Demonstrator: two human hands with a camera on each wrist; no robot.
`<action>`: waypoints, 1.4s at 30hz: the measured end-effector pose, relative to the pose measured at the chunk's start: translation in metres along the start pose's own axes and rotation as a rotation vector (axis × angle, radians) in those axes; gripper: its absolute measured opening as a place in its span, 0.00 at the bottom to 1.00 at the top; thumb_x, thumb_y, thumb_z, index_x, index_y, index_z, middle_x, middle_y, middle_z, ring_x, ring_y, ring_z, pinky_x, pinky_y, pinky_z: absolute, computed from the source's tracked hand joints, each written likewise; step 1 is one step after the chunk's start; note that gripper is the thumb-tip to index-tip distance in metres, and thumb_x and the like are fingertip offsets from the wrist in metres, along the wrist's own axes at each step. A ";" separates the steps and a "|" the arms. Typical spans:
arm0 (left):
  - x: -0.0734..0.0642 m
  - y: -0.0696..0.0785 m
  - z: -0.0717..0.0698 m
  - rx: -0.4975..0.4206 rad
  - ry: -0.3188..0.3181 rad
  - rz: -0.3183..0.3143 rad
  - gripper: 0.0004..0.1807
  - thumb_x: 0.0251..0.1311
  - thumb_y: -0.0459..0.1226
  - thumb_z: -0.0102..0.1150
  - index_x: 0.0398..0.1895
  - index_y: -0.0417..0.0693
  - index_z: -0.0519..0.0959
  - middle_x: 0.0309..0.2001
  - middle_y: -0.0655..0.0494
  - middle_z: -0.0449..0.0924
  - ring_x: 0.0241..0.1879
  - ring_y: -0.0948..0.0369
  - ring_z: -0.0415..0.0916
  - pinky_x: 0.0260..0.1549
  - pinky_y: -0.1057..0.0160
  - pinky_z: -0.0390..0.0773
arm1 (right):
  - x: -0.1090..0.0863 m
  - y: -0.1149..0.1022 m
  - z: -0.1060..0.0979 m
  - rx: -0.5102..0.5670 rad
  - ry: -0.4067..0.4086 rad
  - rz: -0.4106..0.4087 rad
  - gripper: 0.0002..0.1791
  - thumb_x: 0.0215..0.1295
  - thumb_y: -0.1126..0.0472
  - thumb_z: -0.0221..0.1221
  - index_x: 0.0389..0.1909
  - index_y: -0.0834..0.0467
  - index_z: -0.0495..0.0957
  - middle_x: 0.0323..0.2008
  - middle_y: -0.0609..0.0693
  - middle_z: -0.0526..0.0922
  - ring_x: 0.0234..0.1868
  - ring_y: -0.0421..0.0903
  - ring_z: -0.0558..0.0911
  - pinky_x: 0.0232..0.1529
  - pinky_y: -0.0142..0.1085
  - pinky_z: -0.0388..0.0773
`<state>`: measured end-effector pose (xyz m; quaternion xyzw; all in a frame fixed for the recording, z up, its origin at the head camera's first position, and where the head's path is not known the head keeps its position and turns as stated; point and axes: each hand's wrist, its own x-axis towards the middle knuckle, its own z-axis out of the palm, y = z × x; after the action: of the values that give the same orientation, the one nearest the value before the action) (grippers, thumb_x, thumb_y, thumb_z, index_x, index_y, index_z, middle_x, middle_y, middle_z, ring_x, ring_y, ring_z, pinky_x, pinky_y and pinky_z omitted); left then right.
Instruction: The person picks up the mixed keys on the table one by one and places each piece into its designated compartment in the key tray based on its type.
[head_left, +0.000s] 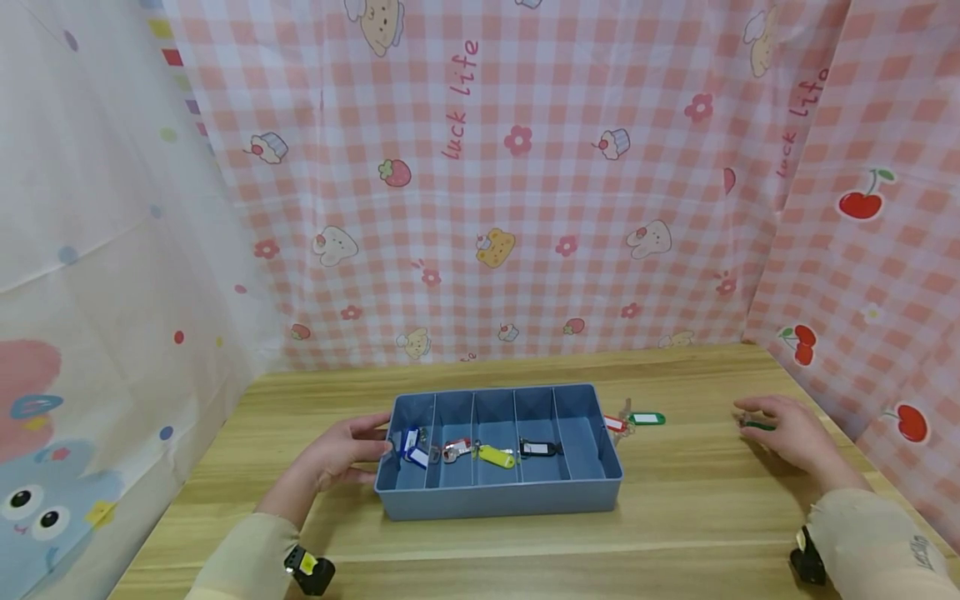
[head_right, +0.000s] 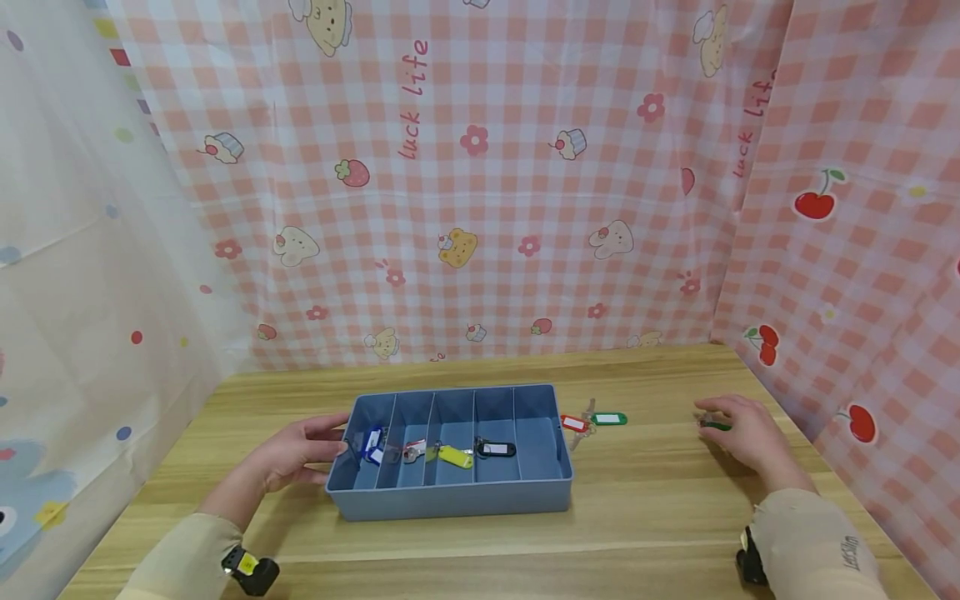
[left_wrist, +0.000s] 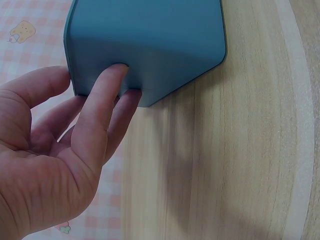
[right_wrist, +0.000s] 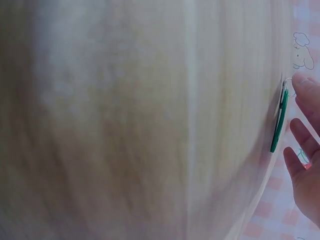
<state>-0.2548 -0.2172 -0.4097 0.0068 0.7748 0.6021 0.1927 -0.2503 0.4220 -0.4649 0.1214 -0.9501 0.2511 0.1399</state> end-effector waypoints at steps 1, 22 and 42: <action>0.000 0.000 0.000 0.003 -0.004 0.004 0.36 0.65 0.28 0.58 0.75 0.36 0.57 0.68 0.27 0.61 0.50 0.48 0.78 0.39 0.47 0.84 | 0.000 0.000 0.000 0.000 0.000 0.002 0.21 0.56 0.68 0.70 0.50 0.70 0.80 0.49 0.72 0.80 0.48 0.71 0.78 0.46 0.63 0.75; 0.001 0.000 0.000 0.002 0.005 -0.013 0.36 0.65 0.28 0.59 0.75 0.38 0.58 0.68 0.28 0.61 0.50 0.49 0.78 0.39 0.48 0.84 | 0.002 0.005 0.002 -0.045 -0.019 0.047 0.13 0.57 0.66 0.69 0.42 0.67 0.84 0.42 0.67 0.83 0.46 0.68 0.78 0.47 0.61 0.73; 0.000 0.000 0.000 0.000 0.010 -0.013 0.35 0.65 0.28 0.58 0.75 0.37 0.59 0.68 0.28 0.62 0.50 0.49 0.78 0.40 0.49 0.84 | 0.003 -0.006 0.000 -0.047 -0.026 0.121 0.04 0.62 0.64 0.66 0.30 0.61 0.85 0.34 0.57 0.86 0.40 0.62 0.82 0.45 0.58 0.75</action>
<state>-0.2552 -0.2169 -0.4096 -0.0012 0.7759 0.6007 0.1930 -0.2511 0.4167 -0.4616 0.0638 -0.9631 0.2349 0.1151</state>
